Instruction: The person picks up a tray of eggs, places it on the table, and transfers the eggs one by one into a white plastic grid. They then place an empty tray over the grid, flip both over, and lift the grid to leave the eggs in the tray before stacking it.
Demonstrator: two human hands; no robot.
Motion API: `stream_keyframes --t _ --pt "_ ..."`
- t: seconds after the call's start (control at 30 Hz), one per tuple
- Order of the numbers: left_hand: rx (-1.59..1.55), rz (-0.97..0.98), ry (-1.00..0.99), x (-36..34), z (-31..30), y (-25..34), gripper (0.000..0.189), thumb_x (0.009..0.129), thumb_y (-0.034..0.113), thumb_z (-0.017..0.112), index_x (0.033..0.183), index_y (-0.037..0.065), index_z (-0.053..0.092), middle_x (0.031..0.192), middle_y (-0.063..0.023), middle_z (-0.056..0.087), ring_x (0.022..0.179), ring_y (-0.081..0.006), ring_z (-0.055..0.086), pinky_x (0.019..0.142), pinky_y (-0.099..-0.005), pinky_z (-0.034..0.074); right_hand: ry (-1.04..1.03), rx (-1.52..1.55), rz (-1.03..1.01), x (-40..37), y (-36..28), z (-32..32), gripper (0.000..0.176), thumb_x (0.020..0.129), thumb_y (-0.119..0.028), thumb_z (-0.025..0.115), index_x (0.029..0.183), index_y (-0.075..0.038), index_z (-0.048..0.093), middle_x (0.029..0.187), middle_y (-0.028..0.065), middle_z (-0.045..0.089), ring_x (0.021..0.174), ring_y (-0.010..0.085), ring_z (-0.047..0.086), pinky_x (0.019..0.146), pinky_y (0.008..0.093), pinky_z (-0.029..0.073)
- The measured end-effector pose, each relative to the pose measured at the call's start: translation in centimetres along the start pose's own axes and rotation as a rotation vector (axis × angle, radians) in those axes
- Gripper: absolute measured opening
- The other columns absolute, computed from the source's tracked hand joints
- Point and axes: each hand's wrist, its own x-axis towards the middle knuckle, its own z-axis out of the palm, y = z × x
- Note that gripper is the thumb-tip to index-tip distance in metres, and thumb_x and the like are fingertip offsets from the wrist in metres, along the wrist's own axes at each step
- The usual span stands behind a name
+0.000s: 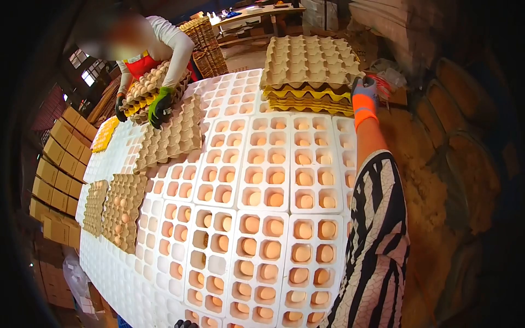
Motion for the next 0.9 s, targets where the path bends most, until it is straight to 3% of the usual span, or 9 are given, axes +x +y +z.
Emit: stream_keyframes --t 0.27,0.3,0.4,0.43,0.57,0.7,0.73,0.8,0.9 --pt "-0.005 -0.001 -0.02 -0.1 -0.2 -0.2 0.056 0.077 0.028 0.07 0.126 0.002 0.057 0.135 -0.0228 0.05 0.126 -0.0453 0.046 0.104 -0.0629 0.033 0.479 0.542 0.078 -4.2 -0.3 2.9 0.039 0.093 -0.03 0.056 0.125 -0.007 0.054 0.122 0.0148 0.063 0.106 0.0342 0.062 0.091 0.0424 0.048" --pt "0.0 -0.003 -0.024 0.1 -0.4 0.0 0.057 0.077 0.028 0.07 0.127 0.003 0.056 0.136 -0.0227 0.05 0.125 -0.0451 0.047 0.103 -0.0626 0.034 0.394 0.371 0.108 -3.4 -0.1 3.0 0.051 0.091 -0.038 0.061 0.129 -0.005 0.051 0.125 0.0183 0.059 0.111 0.0367 0.059 0.094 0.0435 0.047" --pt "-0.01 0.022 0.013 0.2 -0.3 0.0 0.058 0.078 0.028 0.069 0.128 0.003 0.055 0.136 -0.0227 0.05 0.125 -0.0453 0.047 0.102 -0.062 0.035 0.648 -0.013 0.065 -2.5 -0.9 3.1 0.07 0.084 -0.045 0.069 0.135 -0.003 0.044 0.128 0.0234 0.054 0.115 0.0399 0.055 0.096 0.0459 0.046" --pt "-0.015 0.025 0.021 0.2 -0.2 -0.1 0.058 0.079 0.028 0.069 0.128 0.002 0.055 0.136 -0.0229 0.05 0.124 -0.0461 0.047 0.102 -0.0618 0.035 0.457 0.26 0.295 -2.5 -0.7 1.7 0.089 0.078 -0.056 0.073 0.139 0.0 0.038 0.133 0.0295 0.047 0.124 0.0416 0.048 0.101 0.0473 0.042" --pt "-0.019 0.025 0.003 0.3 -0.4 0.0 0.059 0.08 0.028 0.069 0.129 0.001 0.054 0.137 -0.0241 0.049 0.125 -0.047 0.047 0.103 -0.0619 0.034 -0.029 0.88 0.399 -8.3 -2.3 -0.3 0.08 0.079 -0.03 0.072 0.145 -0.015 0.029 0.146 0.0165 0.029 0.131 0.0366 0.037 0.102 0.0519 0.041" --pt "-0.007 0.032 0.008 0.4 -0.4 0.0 0.059 0.079 0.028 0.069 0.129 0.001 0.054 0.137 -0.0243 0.049 0.125 -0.0467 0.047 0.102 -0.0618 0.035 -0.484 0.796 0.262 -11.9 -3.7 0.5 0.09 0.081 -0.005 0.07 0.152 -0.029 0.019 0.159 0.0035 0.011 0.138 0.0317 0.026 0.103 0.0564 0.039" --pt "-0.006 0.034 0.01 0.4 -0.4 0.0 0.059 0.079 0.028 0.069 0.129 0.001 0.054 0.137 -0.0243 0.049 0.125 -0.0466 0.048 0.102 -0.0618 0.035 -0.494 0.511 -0.132 -12.0 -2.1 2.4 0.087 0.084 -0.008 0.069 0.152 -0.029 0.019 0.159 0.0026 0.01 0.139 0.0311 0.024 0.107 0.0562 0.035" --pt "-0.014 0.039 0.008 0.4 -0.6 -0.1 0.059 0.079 0.028 0.069 0.129 0.001 0.054 0.137 -0.0242 0.049 0.124 -0.0464 0.048 0.102 -0.0616 0.036 -0.375 0.843 0.075 -11.0 -0.9 5.3 0.082 0.086 -0.025 0.068 0.152 -0.029 0.019 0.159 0.0014 0.009 0.14 0.0323 0.026 0.11 0.0547 0.029" --pt "-0.024 0.057 0.036 0.6 -0.5 -0.3 0.058 0.079 0.029 0.069 0.128 0.0 0.055 0.136 -0.024 0.05 0.125 -0.0454 0.048 0.102 -0.061 0.036 -0.163 0.931 -0.104 -12.0 0.7 8.5 0.08 0.086 -0.054 0.06 0.151 -0.027 0.023 0.158 -0.0007 0.015 0.14 0.0318 0.027 0.114 0.0524 0.023"
